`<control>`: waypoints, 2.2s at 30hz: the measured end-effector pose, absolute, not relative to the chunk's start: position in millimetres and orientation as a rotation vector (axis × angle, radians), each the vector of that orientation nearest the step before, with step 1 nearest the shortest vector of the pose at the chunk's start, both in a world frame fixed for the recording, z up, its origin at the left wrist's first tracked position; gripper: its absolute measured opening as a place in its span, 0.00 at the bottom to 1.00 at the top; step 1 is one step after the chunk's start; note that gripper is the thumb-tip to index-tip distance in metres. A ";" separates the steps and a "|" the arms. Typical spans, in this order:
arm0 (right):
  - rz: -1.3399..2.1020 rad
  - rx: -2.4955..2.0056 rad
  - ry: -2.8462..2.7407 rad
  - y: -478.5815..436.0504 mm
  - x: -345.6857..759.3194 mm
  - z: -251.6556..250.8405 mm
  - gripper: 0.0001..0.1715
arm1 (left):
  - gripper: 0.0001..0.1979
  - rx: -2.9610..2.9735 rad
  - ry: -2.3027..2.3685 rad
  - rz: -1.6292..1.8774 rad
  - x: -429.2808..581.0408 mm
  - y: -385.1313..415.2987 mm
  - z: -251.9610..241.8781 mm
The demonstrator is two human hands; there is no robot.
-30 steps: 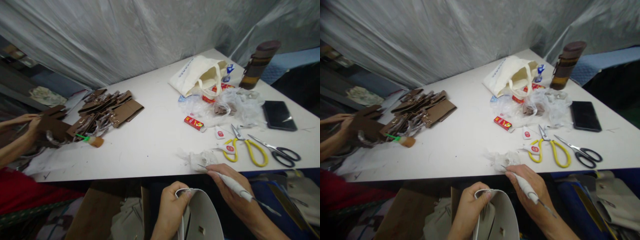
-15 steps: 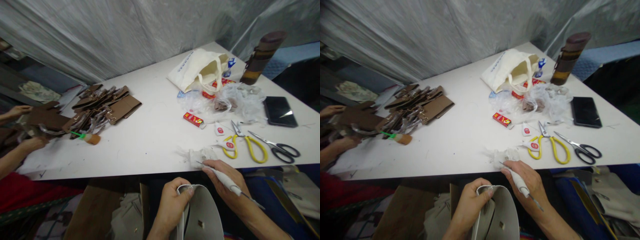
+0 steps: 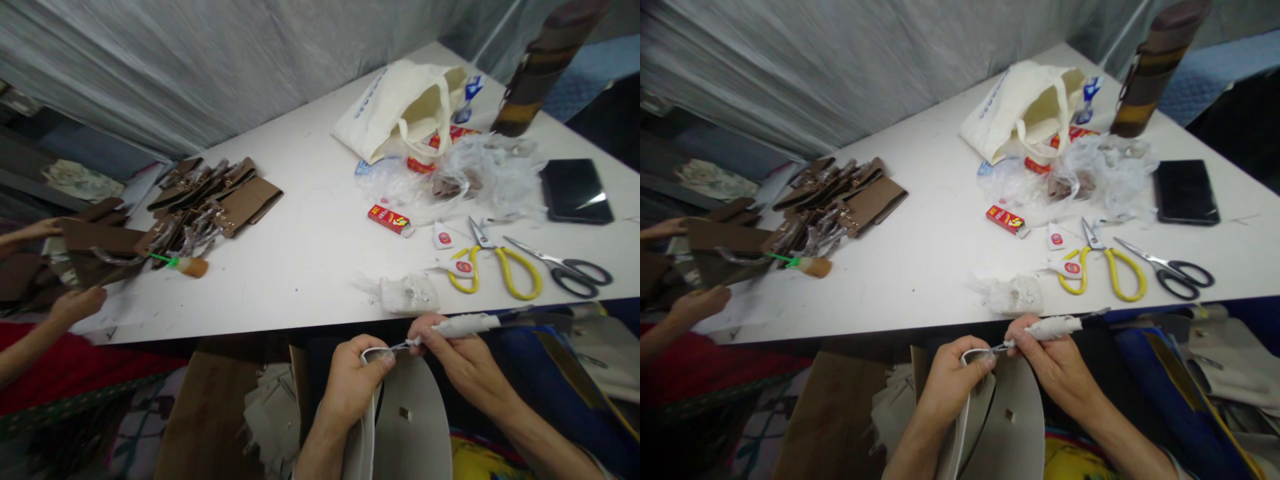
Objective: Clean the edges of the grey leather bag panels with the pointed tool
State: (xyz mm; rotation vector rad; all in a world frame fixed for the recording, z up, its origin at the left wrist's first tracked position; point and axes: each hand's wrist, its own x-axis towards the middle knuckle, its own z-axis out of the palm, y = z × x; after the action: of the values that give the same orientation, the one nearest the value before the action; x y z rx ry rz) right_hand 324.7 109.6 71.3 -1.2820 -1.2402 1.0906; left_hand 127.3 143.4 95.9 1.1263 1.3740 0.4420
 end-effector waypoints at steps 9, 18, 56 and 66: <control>1.131 -1.282 -1.309 108.0 327.8 67.2 0.21 | 0.05 1.146 1.364 0.437 128.9 139.8 100.6; 1.003 -1.311 -1.558 117.5 324.5 85.3 0.23 | 0.05 1.168 1.295 0.481 131.7 134.8 100.0; 0.206 -1.408 -1.673 133.1 326.5 72.1 0.11 | 0.18 0.839 1.270 0.631 99.7 151.5 85.0; 0.127 -1.346 -1.715 131.6 327.6 73.4 0.08 | 0.22 0.693 1.229 0.625 95.2 159.3 75.8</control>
State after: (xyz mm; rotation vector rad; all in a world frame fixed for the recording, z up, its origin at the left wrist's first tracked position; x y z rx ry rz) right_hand 327.6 131.6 73.4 -1.3459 -1.7145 0.1265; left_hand 95.2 159.3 75.8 0.6930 1.2289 0.6255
